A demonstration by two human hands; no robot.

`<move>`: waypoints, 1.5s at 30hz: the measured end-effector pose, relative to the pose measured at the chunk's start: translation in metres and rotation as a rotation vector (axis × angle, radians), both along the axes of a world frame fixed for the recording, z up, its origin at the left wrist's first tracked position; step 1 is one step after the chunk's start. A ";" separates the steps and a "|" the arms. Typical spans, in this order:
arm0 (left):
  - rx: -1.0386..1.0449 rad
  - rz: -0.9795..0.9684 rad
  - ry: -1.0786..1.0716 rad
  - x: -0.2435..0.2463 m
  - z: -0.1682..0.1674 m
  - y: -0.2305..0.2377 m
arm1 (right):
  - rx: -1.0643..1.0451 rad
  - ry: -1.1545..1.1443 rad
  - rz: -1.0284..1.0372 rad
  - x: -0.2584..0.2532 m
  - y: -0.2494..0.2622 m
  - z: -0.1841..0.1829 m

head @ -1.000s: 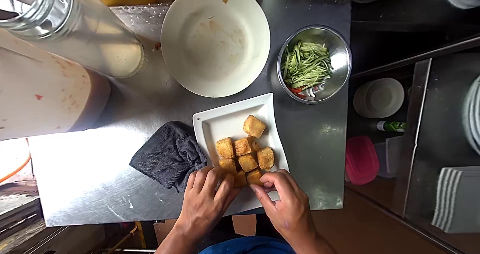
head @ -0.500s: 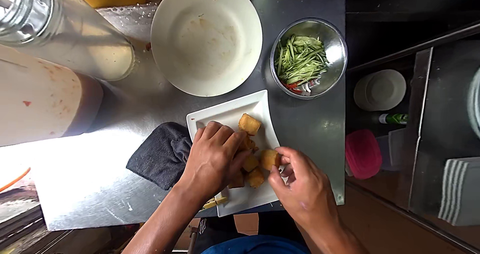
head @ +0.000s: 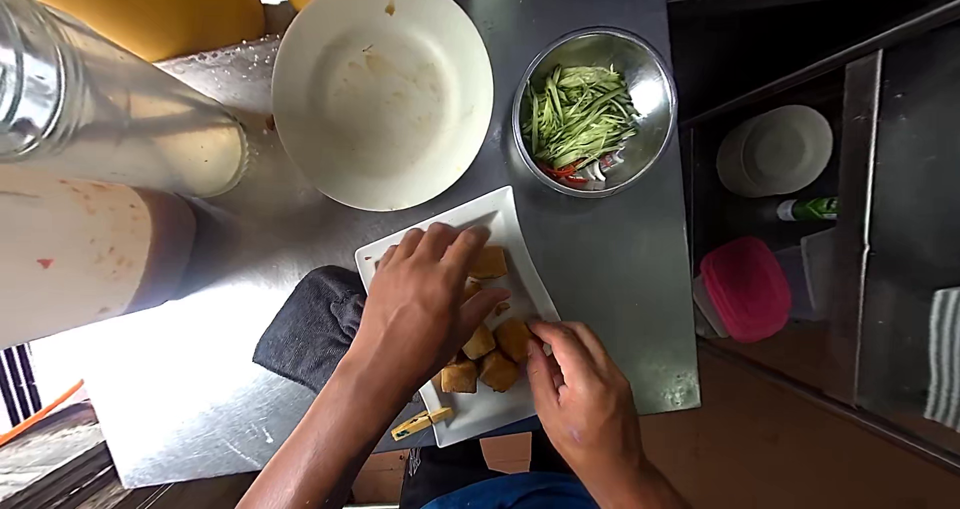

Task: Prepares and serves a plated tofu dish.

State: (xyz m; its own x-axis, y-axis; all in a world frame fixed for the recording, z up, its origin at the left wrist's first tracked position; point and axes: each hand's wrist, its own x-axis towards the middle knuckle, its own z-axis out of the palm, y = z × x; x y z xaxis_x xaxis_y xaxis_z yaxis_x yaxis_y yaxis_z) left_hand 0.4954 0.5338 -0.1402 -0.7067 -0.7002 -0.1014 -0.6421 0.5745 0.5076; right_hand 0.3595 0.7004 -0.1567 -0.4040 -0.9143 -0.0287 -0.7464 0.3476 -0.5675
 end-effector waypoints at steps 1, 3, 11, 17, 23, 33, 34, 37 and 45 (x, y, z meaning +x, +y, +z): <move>0.025 -0.056 -0.021 -0.007 -0.001 -0.005 | 0.013 0.024 -0.006 -0.001 0.000 0.000; 0.052 -0.182 -0.008 -0.019 -0.004 -0.013 | 0.022 0.033 -0.011 -0.007 0.000 0.001; 0.086 0.001 0.169 -0.004 0.027 -0.043 | 0.275 0.147 0.101 -0.012 -0.050 0.020; 0.199 0.098 0.246 -0.003 0.031 -0.033 | 0.644 0.223 0.161 0.005 -0.090 0.041; 0.267 -0.024 0.133 -0.024 0.036 -0.023 | 0.365 -0.048 0.051 -0.029 -0.061 0.043; 0.031 -0.196 0.007 -0.021 -0.005 0.016 | 0.124 -0.456 -0.070 -0.069 0.028 0.027; 0.034 -0.191 0.013 -0.016 -0.004 0.016 | 0.111 -0.455 -0.041 -0.062 0.029 0.025; 0.014 -0.197 0.089 0.006 -0.007 0.014 | 0.040 -0.393 -0.014 -0.044 0.019 0.022; -0.024 -0.041 0.166 0.025 -0.028 0.031 | 0.208 -0.127 -0.018 -0.020 -0.037 0.016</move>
State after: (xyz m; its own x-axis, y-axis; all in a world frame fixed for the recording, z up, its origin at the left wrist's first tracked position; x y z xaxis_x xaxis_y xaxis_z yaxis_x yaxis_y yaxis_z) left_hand 0.5207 0.5651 -0.1679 -0.7400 -0.6716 0.0351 -0.5269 0.6114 0.5904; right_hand 0.3397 0.6636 -0.1408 -0.4014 -0.8760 -0.2673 -0.6665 0.4795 -0.5708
